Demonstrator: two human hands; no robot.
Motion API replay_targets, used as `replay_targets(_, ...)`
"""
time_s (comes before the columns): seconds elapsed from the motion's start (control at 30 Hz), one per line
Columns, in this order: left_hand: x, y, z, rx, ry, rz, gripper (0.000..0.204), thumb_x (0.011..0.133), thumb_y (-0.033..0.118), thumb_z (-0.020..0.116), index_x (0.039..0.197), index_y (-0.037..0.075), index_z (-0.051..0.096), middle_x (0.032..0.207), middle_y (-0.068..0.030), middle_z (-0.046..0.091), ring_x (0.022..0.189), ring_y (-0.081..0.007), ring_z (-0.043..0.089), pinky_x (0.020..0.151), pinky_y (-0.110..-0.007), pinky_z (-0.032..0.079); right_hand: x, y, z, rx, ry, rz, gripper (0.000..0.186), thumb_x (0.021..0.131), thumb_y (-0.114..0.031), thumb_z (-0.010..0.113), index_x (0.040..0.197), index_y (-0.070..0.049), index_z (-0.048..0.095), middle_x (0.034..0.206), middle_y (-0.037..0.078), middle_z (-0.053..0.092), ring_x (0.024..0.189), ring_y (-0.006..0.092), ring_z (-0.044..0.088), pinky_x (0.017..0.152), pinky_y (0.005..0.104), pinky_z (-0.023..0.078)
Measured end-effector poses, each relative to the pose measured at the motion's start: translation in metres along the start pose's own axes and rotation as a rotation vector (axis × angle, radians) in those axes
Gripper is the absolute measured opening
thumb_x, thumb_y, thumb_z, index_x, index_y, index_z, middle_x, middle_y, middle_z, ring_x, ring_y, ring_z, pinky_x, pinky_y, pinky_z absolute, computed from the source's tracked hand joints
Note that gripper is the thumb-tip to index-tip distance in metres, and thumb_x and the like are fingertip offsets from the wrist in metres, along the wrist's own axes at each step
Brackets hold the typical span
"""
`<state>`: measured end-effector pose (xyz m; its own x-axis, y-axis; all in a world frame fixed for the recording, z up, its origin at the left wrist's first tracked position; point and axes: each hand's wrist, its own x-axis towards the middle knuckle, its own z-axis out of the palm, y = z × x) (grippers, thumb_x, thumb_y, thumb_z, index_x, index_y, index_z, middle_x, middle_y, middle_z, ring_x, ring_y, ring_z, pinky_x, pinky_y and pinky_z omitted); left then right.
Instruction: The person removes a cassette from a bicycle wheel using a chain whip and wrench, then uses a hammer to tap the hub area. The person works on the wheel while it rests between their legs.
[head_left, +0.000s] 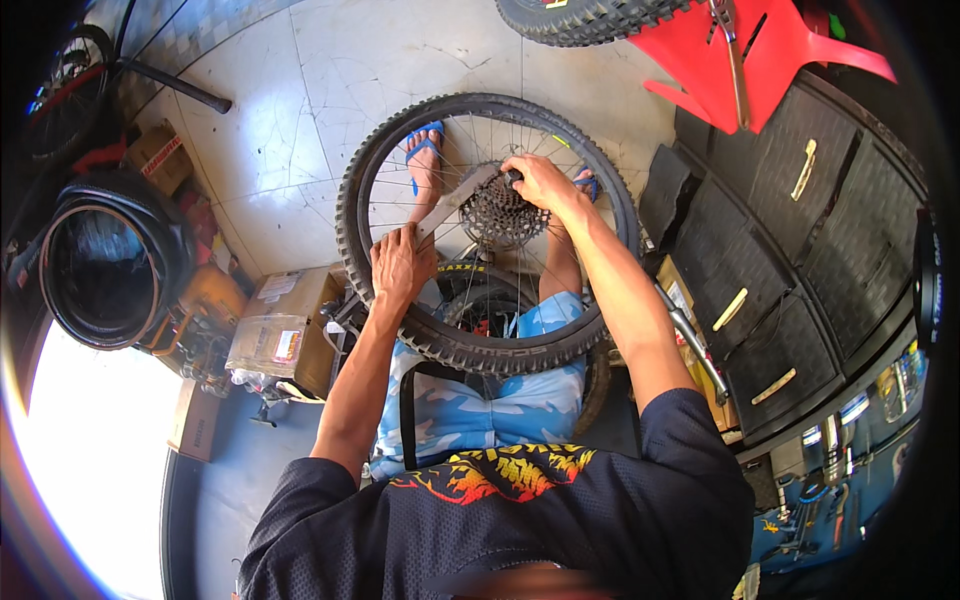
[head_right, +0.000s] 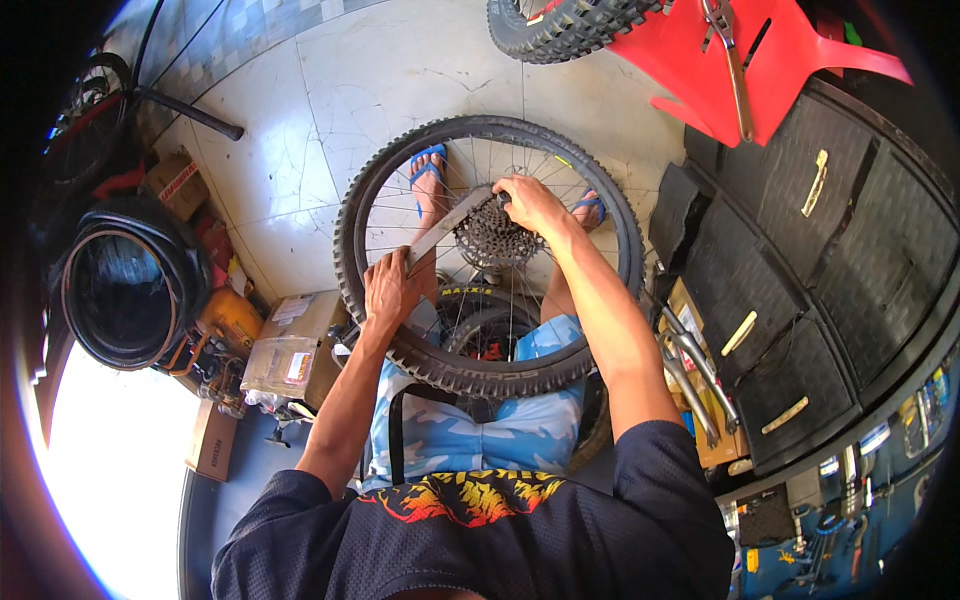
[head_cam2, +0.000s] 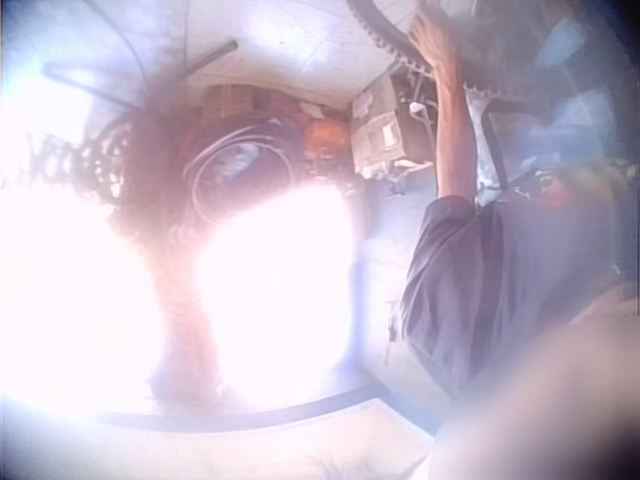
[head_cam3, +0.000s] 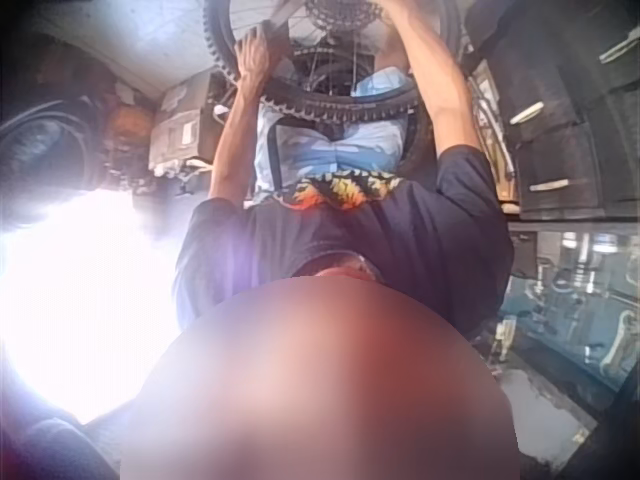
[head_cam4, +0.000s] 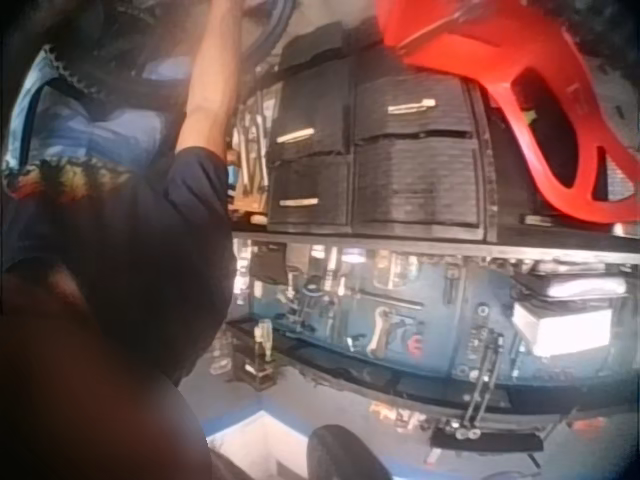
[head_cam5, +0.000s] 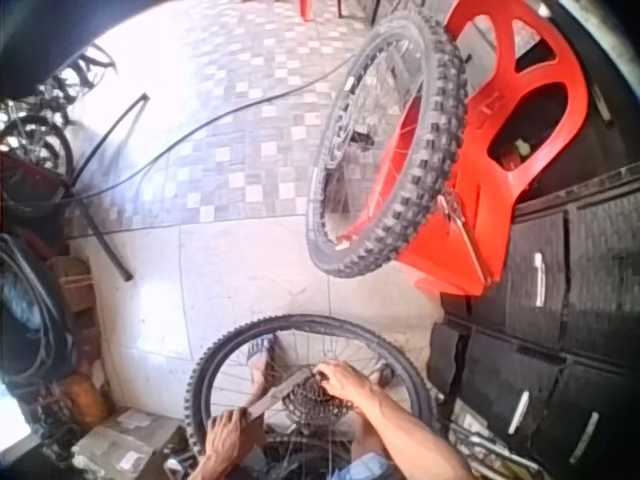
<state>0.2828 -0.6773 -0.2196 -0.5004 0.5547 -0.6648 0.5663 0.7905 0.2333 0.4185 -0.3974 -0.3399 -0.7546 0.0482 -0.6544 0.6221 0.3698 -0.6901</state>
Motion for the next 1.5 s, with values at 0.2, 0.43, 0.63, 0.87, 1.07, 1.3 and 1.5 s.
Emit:
replay_targets(0.2, 0.002, 0.002, 0.001, -0.007, 0.008, -0.029, 0.047, 0.092, 0.037, 0.065, 0.126, 0.004, 0.060, 0.111, -0.0182, 0.069, 0.106, -0.0364, 0.065, 0.099, -0.051, 0.044, 0.002, -0.012, -0.014, -0.140, -0.099, 0.053, 0.032, 0.085, -0.017, 0.077, 0.115, -0.005, 0.072, 0.104, 0.021, 0.073, 0.102, 0.0380, 0.070, 0.091, 0.0456, 0.056)
replay_targets(0.43, 0.001, 0.002, 0.002, -0.010, 0.005, -0.031, 0.047, 0.093, 0.038, 0.064, 0.125, 0.005, 0.059, 0.112, -0.0178, 0.068, 0.108, -0.0364, 0.065, 0.099, -0.053, 0.043, 0.005, -0.015, -0.014, -0.215, -0.080, 0.023, 0.022, 0.084, -0.017, 0.078, 0.101, -0.004, 0.071, 0.094, 0.019, 0.074, 0.095, 0.0366, 0.072, 0.086, 0.0446, 0.057)
replay_targets(0.63, 0.001, 0.003, 0.001, 0.005, -0.002, -0.024, 0.045, 0.094, 0.038, 0.063, 0.125, 0.005, 0.059, 0.112, -0.0177, 0.068, 0.108, -0.0367, 0.064, 0.099, -0.053, 0.043, 0.015, -0.003, -0.013, -0.198, -0.212, -0.155, 0.035, 0.081, -0.017, 0.080, 0.112, -0.006, 0.069, 0.103, 0.017, 0.072, 0.103, 0.0367, 0.069, 0.090, 0.0458, 0.053)
replay_targets(0.87, 0.002, 0.002, 0.003, 0.034, 0.010, -0.024, 0.045, 0.094, 0.038, 0.063, 0.124, 0.004, 0.060, 0.109, -0.0176, 0.068, 0.104, -0.0370, 0.065, 0.096, -0.052, 0.045, 0.011, -0.020, -0.008, -0.136, -0.123, 0.252, 0.044, 0.095, -0.037, 0.068, 0.115, 0.002, 0.068, 0.115, 0.028, 0.069, 0.111, 0.0411, 0.067, 0.095, 0.0453, 0.054)
replay_targets(1.07, 0.001, 0.003, 0.003, 0.009, 0.055, -0.014, 0.045, 0.093, 0.037, 0.063, 0.124, 0.004, 0.060, 0.107, -0.0181, 0.068, 0.104, -0.0370, 0.066, 0.096, -0.052, 0.045, 0.015, -0.012, -0.004, -0.136, -0.147, 0.000, 0.047, 0.096, -0.042, 0.064, 0.097, 0.005, 0.069, 0.107, 0.031, 0.070, 0.105, 0.0426, 0.068, 0.093, 0.0501, 0.052)
replay_targets(1.3, 0.002, 0.004, 0.001, 0.018, 0.029, -0.024, 0.045, 0.093, 0.037, 0.064, 0.124, 0.004, 0.060, 0.108, -0.0181, 0.068, 0.104, -0.0367, 0.066, 0.096, -0.052, 0.045, 0.017, -0.014, -0.005, -0.230, -0.185, 0.239, 0.040, 0.092, -0.034, 0.070, 0.105, 0.004, 0.066, 0.105, 0.027, 0.071, 0.106, 0.0425, 0.068, 0.091, 0.0513, 0.052)
replay_targets(1.5, 0.001, 0.004, 0.003, 0.021, 0.034, -0.022, 0.045, 0.094, 0.037, 0.063, 0.124, 0.004, 0.060, 0.109, -0.0184, 0.068, 0.105, -0.0370, 0.065, 0.096, -0.052, 0.045, 0.011, -0.017, -0.007, -0.096, -0.161, -0.049, 0.043, 0.094, -0.035, 0.069, 0.105, 0.006, 0.064, 0.099, 0.026, 0.072, 0.105, 0.0431, 0.068, 0.091, 0.0506, 0.053)
